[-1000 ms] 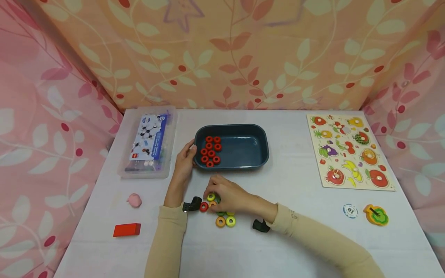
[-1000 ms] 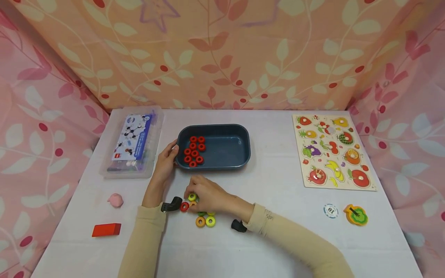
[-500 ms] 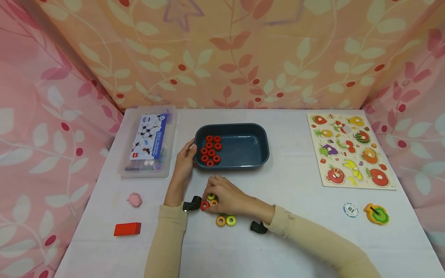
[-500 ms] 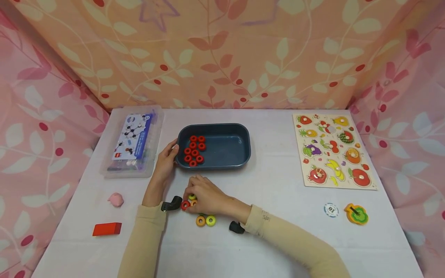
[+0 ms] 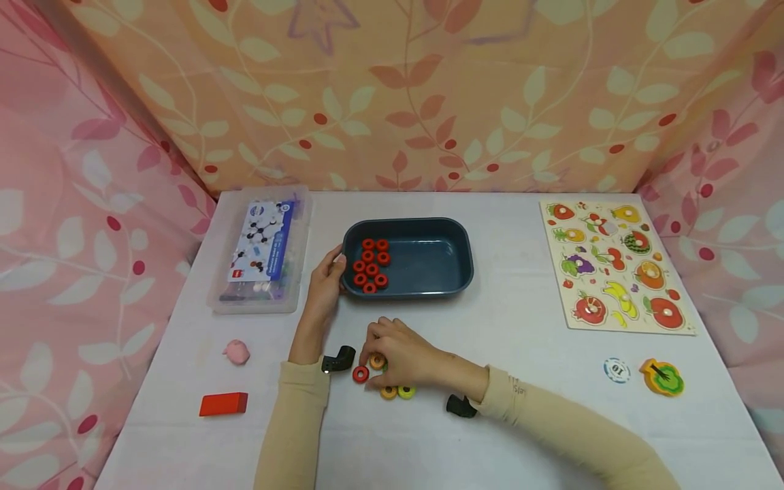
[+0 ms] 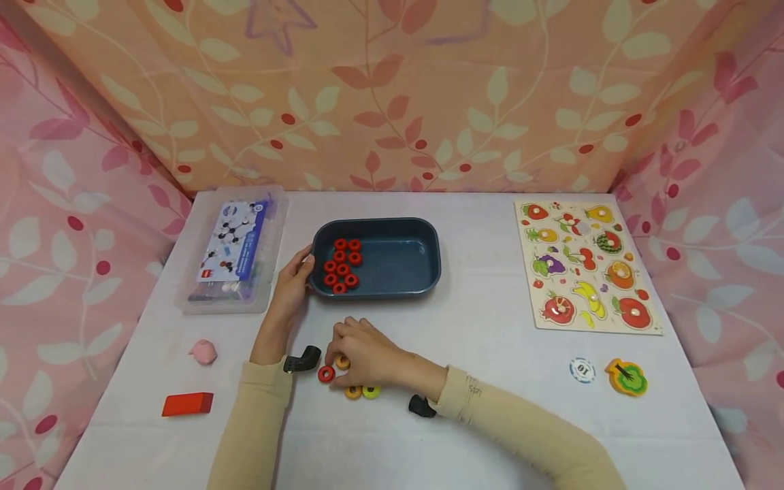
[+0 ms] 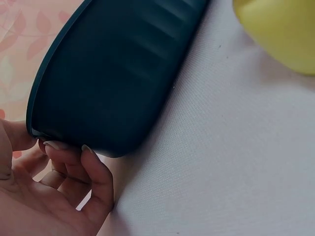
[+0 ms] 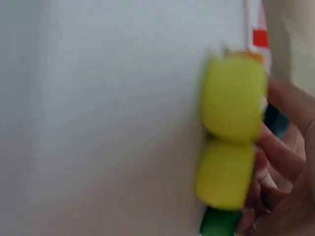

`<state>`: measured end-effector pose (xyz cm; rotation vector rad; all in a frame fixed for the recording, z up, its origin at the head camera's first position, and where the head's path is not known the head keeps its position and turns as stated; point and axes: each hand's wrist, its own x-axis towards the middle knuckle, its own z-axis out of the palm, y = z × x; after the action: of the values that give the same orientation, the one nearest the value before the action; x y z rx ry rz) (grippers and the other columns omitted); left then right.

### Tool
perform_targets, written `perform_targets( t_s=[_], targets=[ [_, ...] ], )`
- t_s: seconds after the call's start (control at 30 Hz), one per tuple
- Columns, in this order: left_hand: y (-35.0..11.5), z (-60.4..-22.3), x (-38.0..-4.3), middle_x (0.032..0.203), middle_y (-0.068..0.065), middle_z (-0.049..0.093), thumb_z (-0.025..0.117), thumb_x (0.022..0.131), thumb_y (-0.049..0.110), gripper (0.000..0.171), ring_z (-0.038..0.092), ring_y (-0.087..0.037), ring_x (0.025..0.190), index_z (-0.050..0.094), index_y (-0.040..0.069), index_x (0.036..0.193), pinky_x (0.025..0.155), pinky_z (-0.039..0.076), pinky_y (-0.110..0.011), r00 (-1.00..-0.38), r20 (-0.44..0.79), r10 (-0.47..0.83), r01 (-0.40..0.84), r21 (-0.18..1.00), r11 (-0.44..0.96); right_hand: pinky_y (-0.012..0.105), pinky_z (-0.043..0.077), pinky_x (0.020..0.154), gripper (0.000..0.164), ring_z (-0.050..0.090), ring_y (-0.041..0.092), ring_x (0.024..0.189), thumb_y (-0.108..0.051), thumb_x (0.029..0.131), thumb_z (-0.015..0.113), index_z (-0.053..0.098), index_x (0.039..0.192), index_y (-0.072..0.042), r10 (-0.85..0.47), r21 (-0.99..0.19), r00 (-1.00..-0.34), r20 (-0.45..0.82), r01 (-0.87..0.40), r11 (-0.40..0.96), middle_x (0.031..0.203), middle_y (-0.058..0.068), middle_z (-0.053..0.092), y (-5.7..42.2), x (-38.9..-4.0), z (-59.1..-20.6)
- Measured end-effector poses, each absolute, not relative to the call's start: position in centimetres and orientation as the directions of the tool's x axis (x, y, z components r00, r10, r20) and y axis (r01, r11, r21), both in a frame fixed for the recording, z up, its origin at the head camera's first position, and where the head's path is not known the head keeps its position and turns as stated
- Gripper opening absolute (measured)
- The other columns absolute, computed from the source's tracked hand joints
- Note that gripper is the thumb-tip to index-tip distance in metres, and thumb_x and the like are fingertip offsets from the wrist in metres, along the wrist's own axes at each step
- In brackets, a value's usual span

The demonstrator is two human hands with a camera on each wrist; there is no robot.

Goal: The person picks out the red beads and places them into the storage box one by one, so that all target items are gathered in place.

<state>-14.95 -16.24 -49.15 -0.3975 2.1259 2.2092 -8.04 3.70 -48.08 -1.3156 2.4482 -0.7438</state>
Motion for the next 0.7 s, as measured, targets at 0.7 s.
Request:
perform_targets(
  t_s=[0.7],
  targets=[
    [-16.2, -48.4, -14.6, 0.101, -0.015, 0.057, 0.049, 0.106, 0.031, 0.044, 0.051, -0.009, 0.064, 0.050, 0.020, 0.148, 0.064, 0.046, -0.028, -0.967, -0.213, -0.138, -0.214, 0.977, -0.007, 0.024, 0.043, 0.061, 0.018, 0.054, 0.012, 0.066, -0.021, 0.086, 0.079, 0.071, 0.102, -0.019, -0.777, -0.834, -0.621, 0.102, -0.480, 0.274, 0.075, -0.006, 0.061, 6.1, -12.9, -44.5]
  ],
)
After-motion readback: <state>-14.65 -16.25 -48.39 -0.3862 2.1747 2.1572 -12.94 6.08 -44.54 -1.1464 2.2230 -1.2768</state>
